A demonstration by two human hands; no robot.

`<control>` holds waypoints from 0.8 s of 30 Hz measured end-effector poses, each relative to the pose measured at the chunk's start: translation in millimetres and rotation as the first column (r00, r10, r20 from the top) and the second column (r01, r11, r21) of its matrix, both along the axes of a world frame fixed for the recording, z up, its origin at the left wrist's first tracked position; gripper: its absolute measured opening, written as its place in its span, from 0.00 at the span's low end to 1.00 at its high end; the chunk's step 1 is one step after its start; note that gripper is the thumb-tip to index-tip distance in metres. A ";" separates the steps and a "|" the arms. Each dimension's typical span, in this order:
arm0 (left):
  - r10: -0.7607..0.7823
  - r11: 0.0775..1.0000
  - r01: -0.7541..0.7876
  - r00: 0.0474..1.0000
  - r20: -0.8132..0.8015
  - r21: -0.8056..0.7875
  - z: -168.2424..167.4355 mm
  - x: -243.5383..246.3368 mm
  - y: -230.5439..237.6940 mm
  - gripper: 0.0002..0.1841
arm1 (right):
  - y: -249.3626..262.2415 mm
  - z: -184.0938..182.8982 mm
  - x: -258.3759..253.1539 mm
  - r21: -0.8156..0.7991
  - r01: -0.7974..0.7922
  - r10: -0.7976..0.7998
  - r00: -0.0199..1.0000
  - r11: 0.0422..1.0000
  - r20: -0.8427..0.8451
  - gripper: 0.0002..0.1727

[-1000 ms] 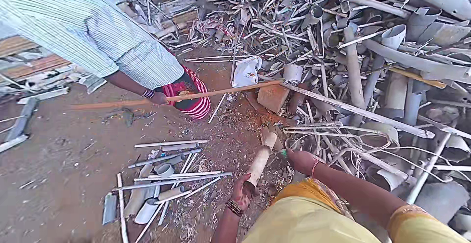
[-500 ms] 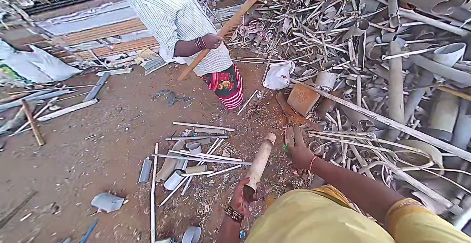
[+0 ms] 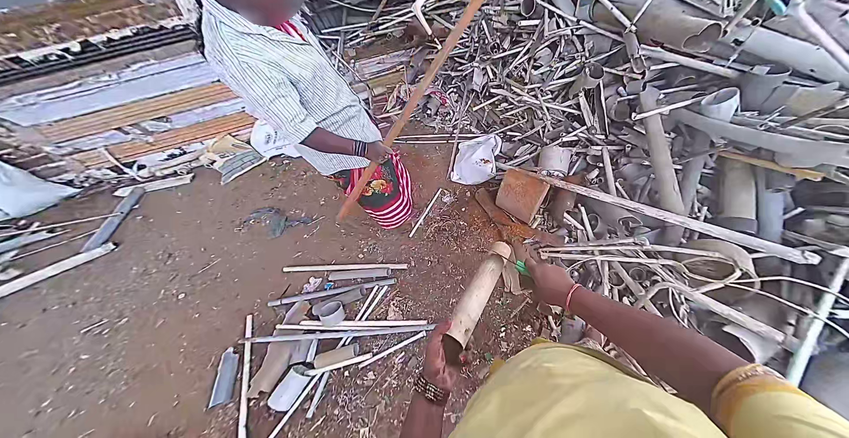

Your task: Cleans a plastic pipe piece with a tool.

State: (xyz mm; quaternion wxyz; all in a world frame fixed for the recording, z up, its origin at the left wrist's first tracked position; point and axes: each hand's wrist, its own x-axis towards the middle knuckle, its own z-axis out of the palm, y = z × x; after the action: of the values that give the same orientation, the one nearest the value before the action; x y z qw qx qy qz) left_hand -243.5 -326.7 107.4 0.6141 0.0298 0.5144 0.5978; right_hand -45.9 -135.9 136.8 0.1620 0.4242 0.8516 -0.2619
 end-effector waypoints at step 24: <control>0.294 0.947 -0.318 0.915 0.277 0.045 11.7 55.7 4.1 0.31 | 15.6 -17.0 29.5 -0.059 -0.154 0.149 0.984 0.986 -0.095 0.31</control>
State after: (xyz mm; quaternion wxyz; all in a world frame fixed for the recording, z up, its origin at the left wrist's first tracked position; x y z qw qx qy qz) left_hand -187.8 -322.6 119.2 0.5747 -0.1042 0.3981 0.7074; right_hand -16.4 -120.2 119.8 0.1568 0.3403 0.8788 -0.2955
